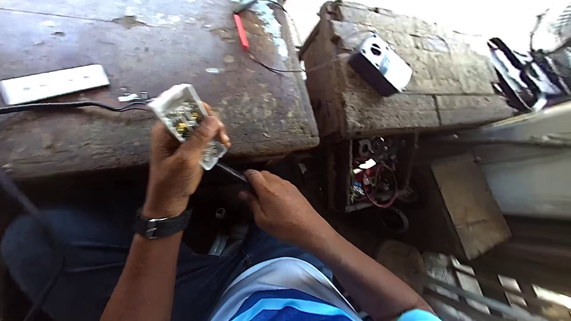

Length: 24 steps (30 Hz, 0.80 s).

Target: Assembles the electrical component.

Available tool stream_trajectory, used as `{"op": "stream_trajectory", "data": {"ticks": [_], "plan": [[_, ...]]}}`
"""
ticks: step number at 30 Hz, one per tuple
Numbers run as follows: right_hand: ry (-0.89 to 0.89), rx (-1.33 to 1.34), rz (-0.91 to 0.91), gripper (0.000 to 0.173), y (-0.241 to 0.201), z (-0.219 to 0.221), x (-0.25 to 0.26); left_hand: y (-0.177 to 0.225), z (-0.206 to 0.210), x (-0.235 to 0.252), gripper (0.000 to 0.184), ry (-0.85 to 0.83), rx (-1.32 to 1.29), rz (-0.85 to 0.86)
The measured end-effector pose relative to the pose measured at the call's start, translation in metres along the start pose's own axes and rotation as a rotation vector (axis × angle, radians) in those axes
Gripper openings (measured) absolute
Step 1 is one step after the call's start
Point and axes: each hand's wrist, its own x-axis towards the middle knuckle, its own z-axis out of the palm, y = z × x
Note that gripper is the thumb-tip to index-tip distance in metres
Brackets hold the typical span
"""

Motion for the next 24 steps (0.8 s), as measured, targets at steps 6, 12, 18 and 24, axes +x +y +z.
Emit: {"op": "stream_trajectory", "data": {"ticks": [6, 12, 18, 24], "plan": [[0.208, 0.198, 0.186, 0.033, 0.048, -0.026, -0.043, -0.005, -0.004, 0.012, 0.024, 0.038, -0.032, -0.017], [0.465, -0.152, 0.593, 0.050, 0.162, -0.061, -0.116, -0.008, -0.008, 0.012, 0.021, 0.074, -0.038, -0.064], [0.416, -0.218, 0.871, 0.046, 0.241, -0.057, -0.135, -0.007, -0.007, 0.011, 0.029, 0.071, -0.004, -0.080], [0.705, -0.253, 0.722, 0.048, 0.298, -0.015, -0.107, -0.006, -0.012, 0.011, 0.027, 0.073, 0.021, -0.099]]}}
